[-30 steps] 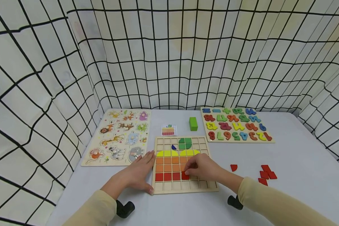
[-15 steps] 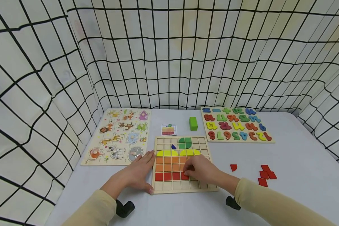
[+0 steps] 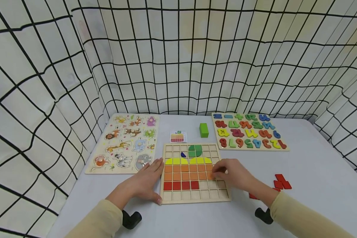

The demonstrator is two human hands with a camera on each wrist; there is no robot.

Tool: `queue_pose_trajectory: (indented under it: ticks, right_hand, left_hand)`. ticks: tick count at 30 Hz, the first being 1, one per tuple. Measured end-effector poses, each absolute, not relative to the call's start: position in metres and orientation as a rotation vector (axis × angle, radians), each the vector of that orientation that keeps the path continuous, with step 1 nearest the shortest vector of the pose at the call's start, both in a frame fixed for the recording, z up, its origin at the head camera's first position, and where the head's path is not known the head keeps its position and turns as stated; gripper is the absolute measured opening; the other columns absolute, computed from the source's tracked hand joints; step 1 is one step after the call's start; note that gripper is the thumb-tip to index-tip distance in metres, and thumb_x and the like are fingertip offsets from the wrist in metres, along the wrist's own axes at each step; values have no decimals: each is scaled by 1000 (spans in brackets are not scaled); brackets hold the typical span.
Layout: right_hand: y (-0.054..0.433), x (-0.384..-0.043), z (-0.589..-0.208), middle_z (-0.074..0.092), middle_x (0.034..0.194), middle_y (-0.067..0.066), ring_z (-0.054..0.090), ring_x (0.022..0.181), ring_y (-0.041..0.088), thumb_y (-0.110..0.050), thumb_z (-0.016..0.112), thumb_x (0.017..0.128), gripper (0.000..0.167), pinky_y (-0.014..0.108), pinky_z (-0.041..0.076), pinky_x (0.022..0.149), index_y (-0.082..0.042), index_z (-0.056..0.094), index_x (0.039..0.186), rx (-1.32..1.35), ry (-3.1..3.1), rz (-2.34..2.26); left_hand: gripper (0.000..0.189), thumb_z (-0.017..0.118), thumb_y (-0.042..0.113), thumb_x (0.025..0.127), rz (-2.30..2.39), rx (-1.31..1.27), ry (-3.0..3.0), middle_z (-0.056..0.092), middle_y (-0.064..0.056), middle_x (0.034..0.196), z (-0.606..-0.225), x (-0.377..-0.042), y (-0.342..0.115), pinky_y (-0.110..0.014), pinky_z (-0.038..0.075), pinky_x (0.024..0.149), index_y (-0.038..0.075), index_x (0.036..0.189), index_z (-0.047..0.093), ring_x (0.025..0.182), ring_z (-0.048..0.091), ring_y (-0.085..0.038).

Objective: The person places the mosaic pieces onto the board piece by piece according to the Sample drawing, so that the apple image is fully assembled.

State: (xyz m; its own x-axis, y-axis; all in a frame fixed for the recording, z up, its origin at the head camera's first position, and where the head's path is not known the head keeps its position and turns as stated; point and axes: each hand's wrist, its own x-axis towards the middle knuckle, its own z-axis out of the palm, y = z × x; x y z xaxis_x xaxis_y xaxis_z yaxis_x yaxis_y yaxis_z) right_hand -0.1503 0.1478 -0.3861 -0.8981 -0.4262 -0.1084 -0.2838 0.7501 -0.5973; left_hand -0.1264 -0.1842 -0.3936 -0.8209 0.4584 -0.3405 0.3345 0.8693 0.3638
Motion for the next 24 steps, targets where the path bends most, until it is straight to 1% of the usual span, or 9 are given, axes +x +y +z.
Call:
queue_pose_trajectory:
  ticks: [5, 9, 14, 19, 21, 24]
  right_hand:
    - [213, -155, -387, 74, 100, 1, 63, 89, 15, -8, 73, 94, 15, 19, 56, 70, -10, 76, 108, -411, 2794, -891]
    - [267, -154, -390, 75, 106, 9, 66, 95, 21, -9, 71, 94, 20, 18, 55, 69, -6, 75, 113, -301, 2841, -842]
    - [322, -152, -393, 73, 111, 16, 65, 100, 27, -10, 70, 94, 27, 19, 55, 67, -2, 72, 120, -208, 2847, -732]
    - [352, -149, -395, 72, 113, 19, 63, 102, 30, -12, 70, 95, 31, 25, 55, 72, 1, 70, 123, -162, 2789, -669]
    - [358, -148, -397, 71, 113, 19, 62, 103, 31, -13, 71, 94, 31, 27, 54, 74, 1, 70, 122, -164, 2774, -656]
    - [361, -147, -400, 70, 113, 17, 60, 102, 29, -15, 73, 93, 33, 27, 54, 74, 0, 71, 122, -180, 2773, -651]
  left_hand:
    - [124, 93, 44, 69, 394, 582, 2620, 16, -20, 171, -393, -127, -184, -55, 13, 130, -7, 159, 24, 160, 13, -36]
    - [124, 93, 45, 70, 386, 589, 2618, 15, -21, 171, -392, -128, -185, -55, 13, 130, -8, 159, 24, 160, 13, -37]
    - [124, 93, 46, 69, 389, 589, 2615, 15, -22, 171, -391, -127, -185, -56, 13, 130, -8, 158, 24, 160, 13, -37]
    - [125, 93, 45, 69, 389, 588, 2621, 16, -22, 171, -391, -126, -184, -56, 14, 130, -8, 158, 24, 160, 13, -38]
    - [124, 93, 44, 69, 387, 591, 2623, 16, -22, 170, -391, -126, -184, -56, 14, 130, -9, 158, 24, 159, 14, -38]
    - [124, 93, 43, 69, 385, 595, 2624, 16, -22, 170, -392, -126, -183, -56, 14, 130, -9, 158, 25, 159, 14, -38]
